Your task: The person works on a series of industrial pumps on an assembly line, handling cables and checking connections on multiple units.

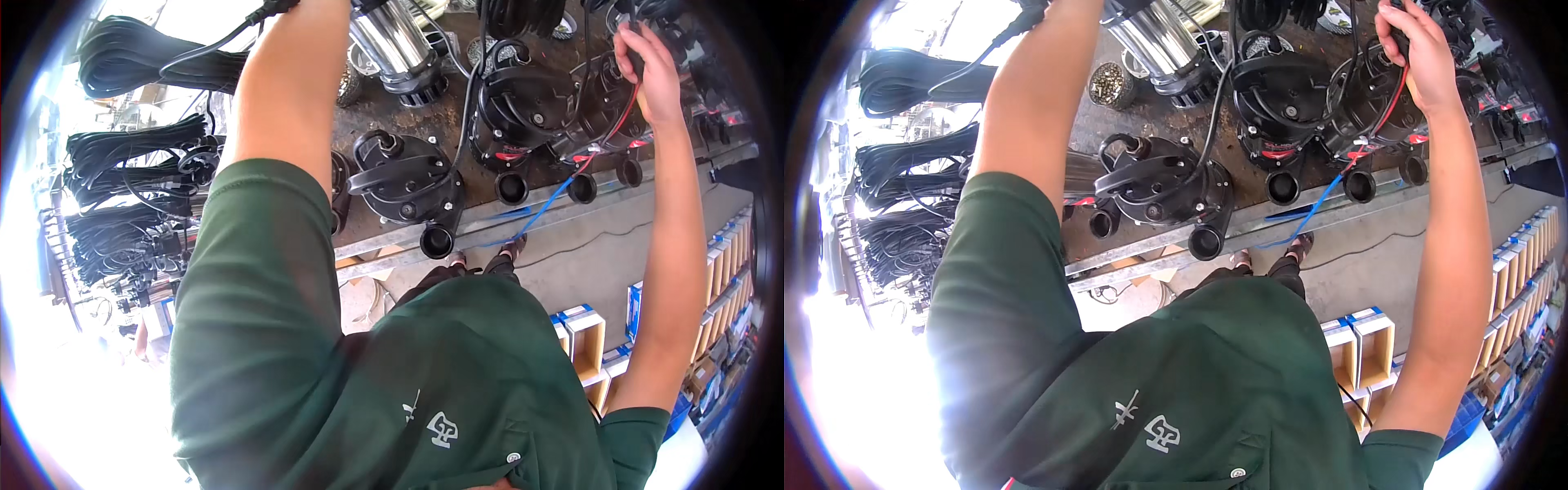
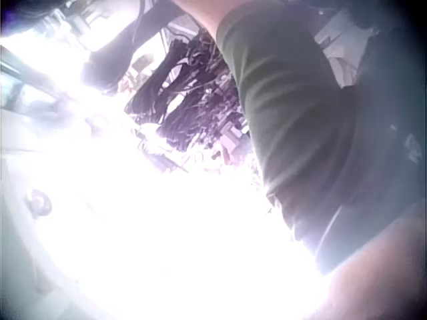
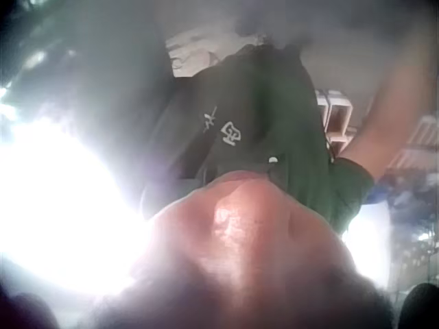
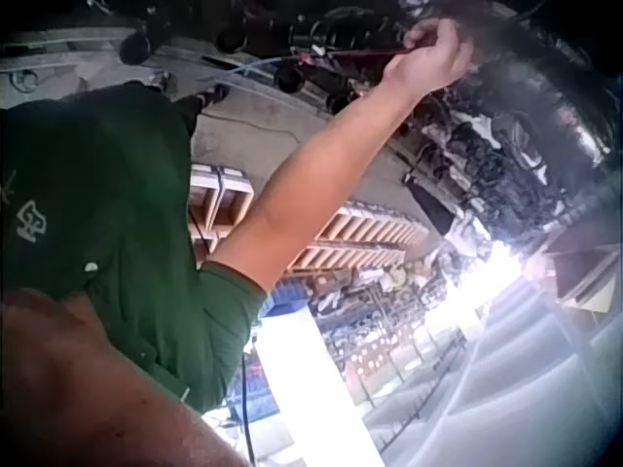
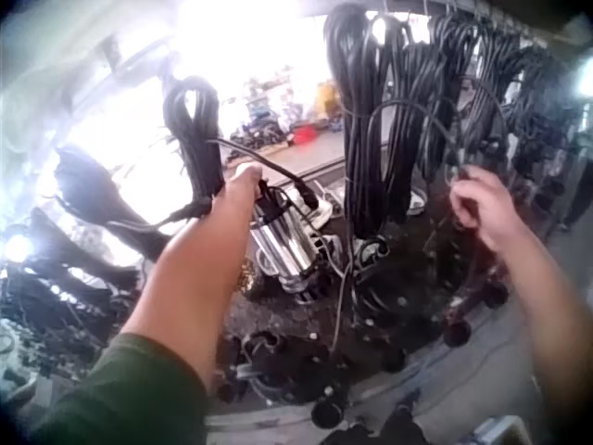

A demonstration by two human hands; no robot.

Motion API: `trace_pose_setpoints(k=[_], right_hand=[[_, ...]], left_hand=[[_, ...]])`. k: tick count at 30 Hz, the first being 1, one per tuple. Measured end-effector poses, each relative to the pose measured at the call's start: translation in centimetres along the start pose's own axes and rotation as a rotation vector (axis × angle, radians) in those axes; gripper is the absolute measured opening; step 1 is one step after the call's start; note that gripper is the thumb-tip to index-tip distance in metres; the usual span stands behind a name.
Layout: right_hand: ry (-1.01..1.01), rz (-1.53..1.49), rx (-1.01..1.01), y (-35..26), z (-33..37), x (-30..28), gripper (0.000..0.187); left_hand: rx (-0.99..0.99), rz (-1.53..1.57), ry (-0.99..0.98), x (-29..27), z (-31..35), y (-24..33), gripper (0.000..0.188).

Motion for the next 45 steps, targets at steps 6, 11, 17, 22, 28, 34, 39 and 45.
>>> trace_pose_setpoints(k=[6, 11, 17, 22, 28, 34, 39, 45], right_hand=[[0.014, 0.045, 0.019, 1.4, -0.8, -2.3, 0.015], [-0.031, 0.014, 0.009, 0.2, -0.2, -0.1, 0.015], [0.028, -0.052, 0.005, -1.4, 0.5, 1.2, 0.015], [0.088, -0.011, -0.001, -1.1, 0.1, 0.3, 0.014], [-0.018, -0.012, 0.032, 1.9, -1.4, -1.7, 0.017], [-0.015, -0.01, 0.047, 2.2, -1.4, -2.1, 0.019], [0.022, 0.003, 0.03, 2.4, -1.0, -2.5, 0.021], [0.042, -0.074, 0.004, -0.4, -0.1, 0.1, 0.013]], left_hand=[[0.074, -0.335, -0.038, -1.4, 0.4, 0.8, 0.022], [0.088, -0.487, -0.04, -3.4, 0.8, 0.0, 0.024], [0.095, -0.558, -0.063, -3.9, 0.9, -0.1, 0.027], [0.076, -0.45, -0.116, -2.7, 2.4, 0.5, 0.029], [0.236, -0.209, -0.526, 4.4, 12.2, 5.2, 0.022], [0.575, -0.578, -1.044, 7.9, 30.3, 10.5, 0.039], [0.997, -0.988, -0.987, 3.2, 29.9, 9.4, 0.032], [1.244, -1.22, -0.594, -2.2, 19.6, 9.6, 0.017]])
Point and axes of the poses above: each hand's wrist, its own z-axis away from the middle knuckle, its own x-axis out of the palm, y = z × x, the point moved 8 cm from there along -z, towards the middle knuckle, and after that the axes turned 2 degrees about x, right-handed, at the moved point
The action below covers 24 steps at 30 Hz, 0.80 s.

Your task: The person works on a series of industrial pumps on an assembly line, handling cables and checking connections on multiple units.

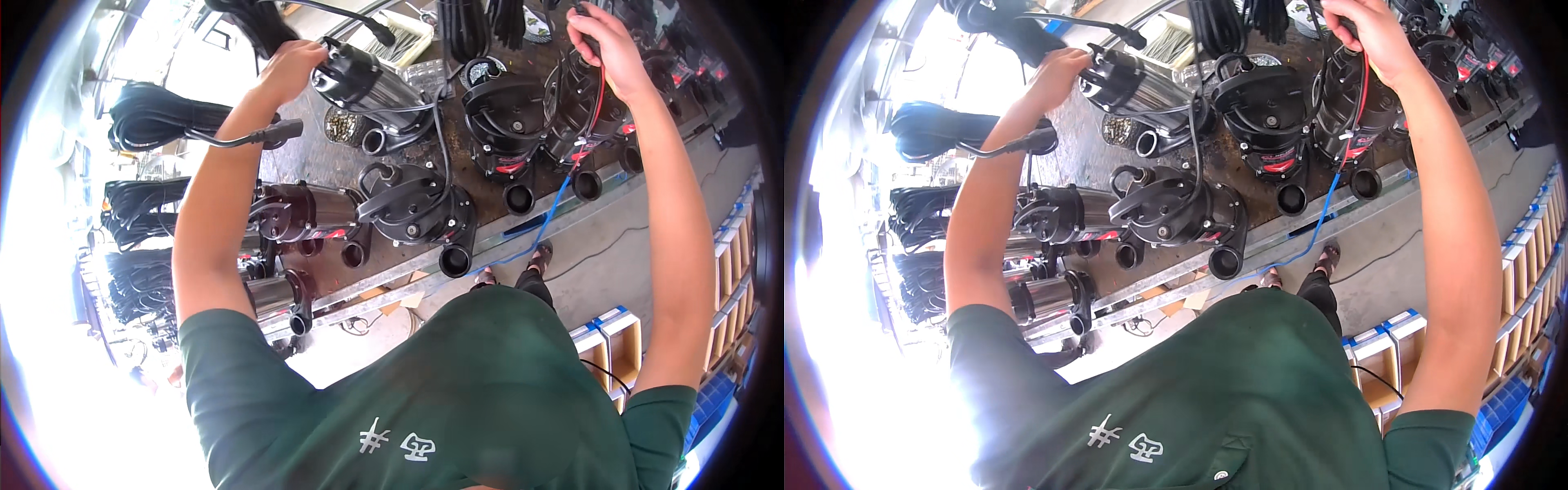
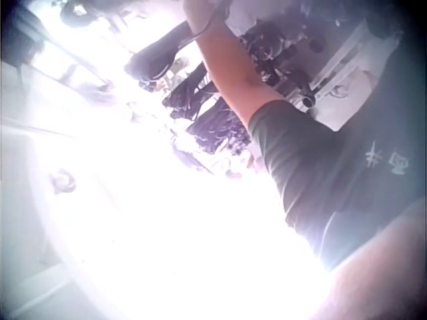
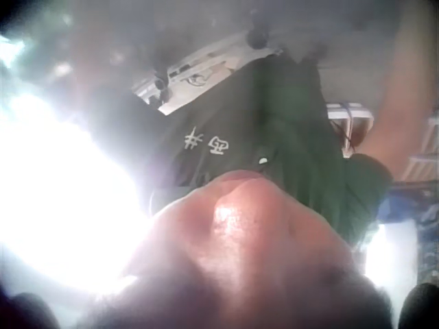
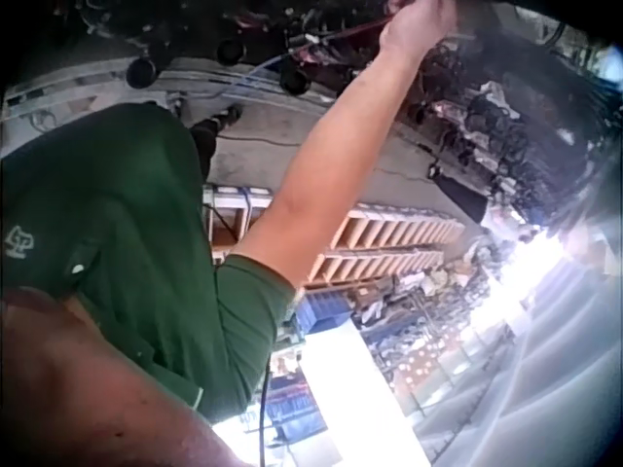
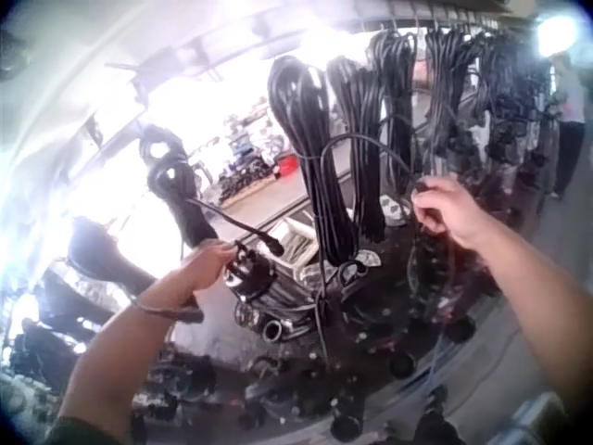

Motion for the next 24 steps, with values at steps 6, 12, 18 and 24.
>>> trace_pose_setpoints(k=[6, 12, 18, 24], right_hand=[[0.011, -0.014, 0.033, 0.2, 0.1, -0.1, 0.01], [-0.005, -0.061, 0.021, 0.6, -0.1, -0.3, 0.009], [0.006, -0.101, 0.037, 0.4, 0.3, -0.7, 0.005], [-0.059, 0.006, 0.027, 1.9, -0.6, -1.7, 0.017]], left_hand=[[-0.242, -0.004, -0.099, 4.5, -2.2, -5.7, 0.026], [-0.296, 0.016, 0.012, 4.2, -4.8, -4.2, 0.029], [-0.215, -0.237, -0.013, 0.1, -5.3, 5.7, 0.028], [-0.357, -0.141, -0.151, -2.8, -8.0, 13.1, 0.019]])
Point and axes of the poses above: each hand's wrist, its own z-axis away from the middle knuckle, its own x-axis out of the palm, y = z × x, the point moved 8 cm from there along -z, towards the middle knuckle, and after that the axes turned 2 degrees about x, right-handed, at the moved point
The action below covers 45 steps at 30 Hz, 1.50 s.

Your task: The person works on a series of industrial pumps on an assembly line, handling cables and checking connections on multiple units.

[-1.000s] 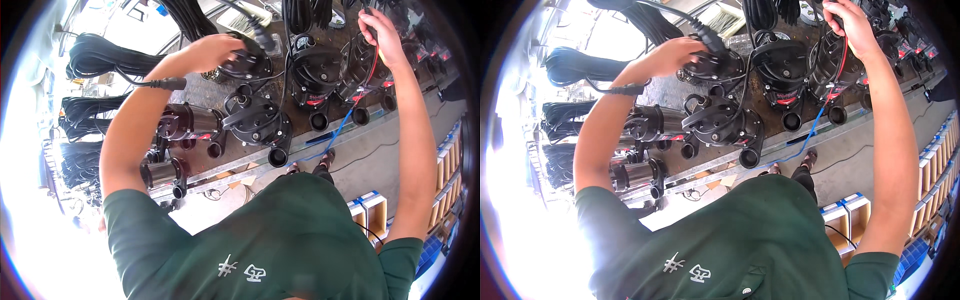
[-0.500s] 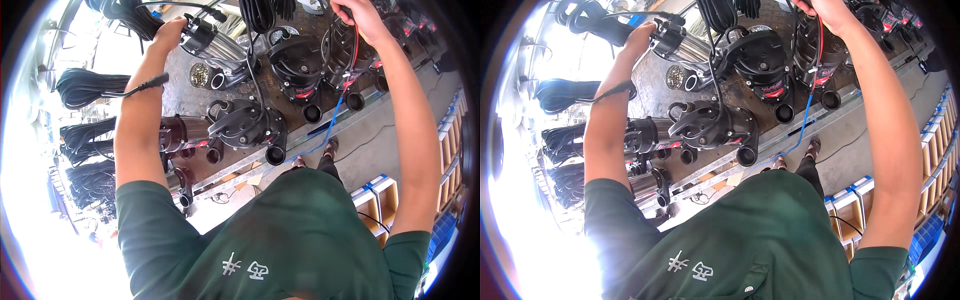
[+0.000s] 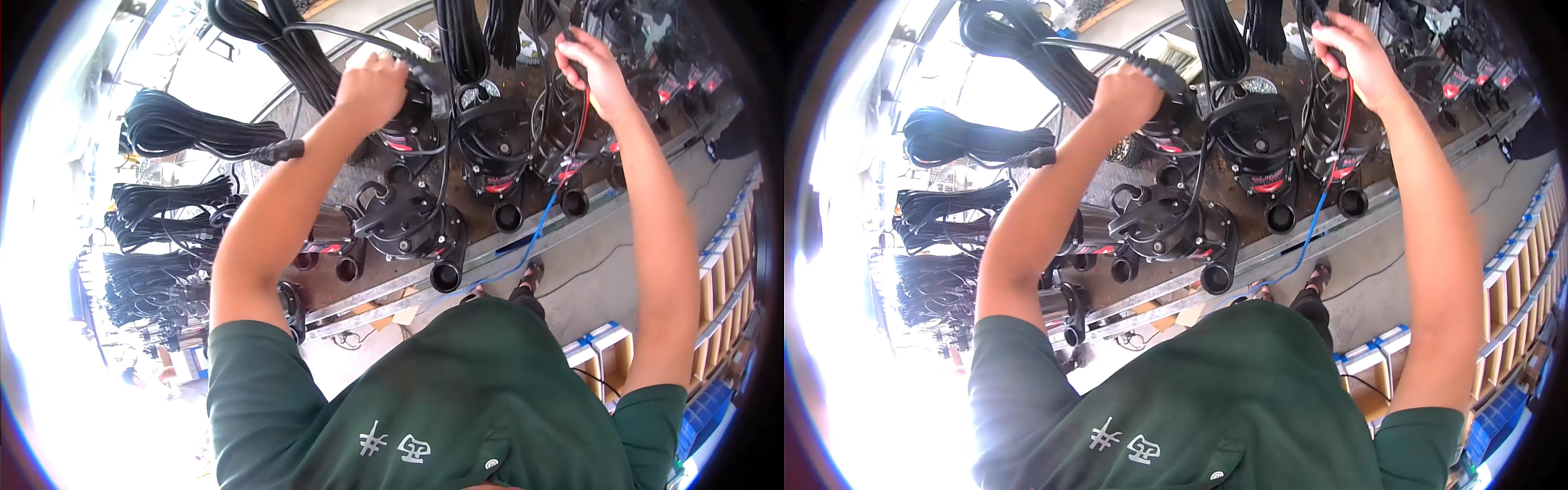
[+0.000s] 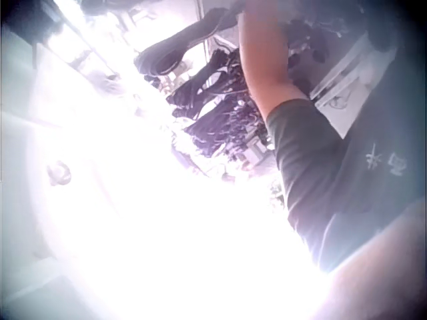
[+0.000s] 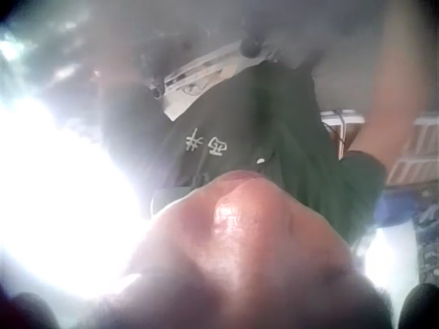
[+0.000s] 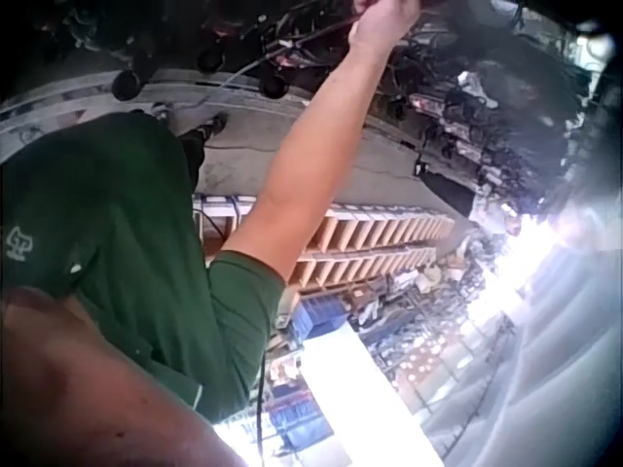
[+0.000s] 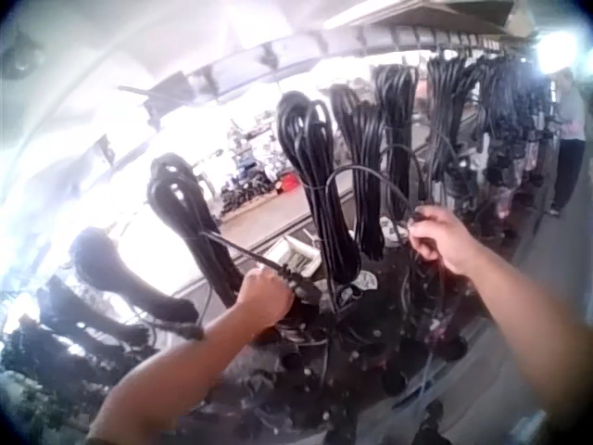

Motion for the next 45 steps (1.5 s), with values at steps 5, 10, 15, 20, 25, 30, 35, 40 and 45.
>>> trace_pose_setpoints(k=[5, 10, 15, 20, 25, 30, 35, 40, 45], right_hand=[[-0.041, -0.068, 0.025, -0.3, -0.1, 0.4, 0.018], [-0.055, -0.162, -0.031, -0.4, 0.0, 0.1, 0.022], [-0.042, -0.083, -0.005, -1.2, 0.1, 1.0, 0.024], [-0.081, -0.003, -0.033, -1.6, 0.0, 1.9, 0.027], [-0.037, 0.046, 0.059, -1.5, 0.2, 2.5, 0.026], [-0.03, 0.103, 0.068, -0.9, 0.2, 1.6, 0.025], [-0.067, 0.094, 0.108, -0.9, -0.3, 2.5, 0.027], [-0.047, 0.004, 0.084, -1.6, 0.3, 1.9, 0.03], [-0.052, -0.017, 0.076, -1.3, 0.3, 0.9, 0.025]], left_hand=[[-0.083, 0.002, 0.202, 1.8, 0.9, -1.2, 0.02], [-0.248, 0.159, 0.32, 2.2, 3.0, -3.6, 0.027], [-0.086, 0.486, 0.869, 2.0, 9.0, -3.9, 0.028], [-0.295, 0.734, 0.899, 14.5, 17.6, -2.9, 0.023], [-0.027, 0.85, 0.507, 21.1, 15.6, 2.8, 0.032], [0.063, 0.678, 0.387, 24.5, 11.6, 4.7, 0.035], [-0.065, 0.684, 0.355, 27.6, 11.4, 4.9, 0.039], [-0.064, 0.715, 0.41, 28.0, 11.6, 5.4, 0.045], [-0.12, 0.719, 0.509, 26.9, 12.7, 5.5, 0.048]])
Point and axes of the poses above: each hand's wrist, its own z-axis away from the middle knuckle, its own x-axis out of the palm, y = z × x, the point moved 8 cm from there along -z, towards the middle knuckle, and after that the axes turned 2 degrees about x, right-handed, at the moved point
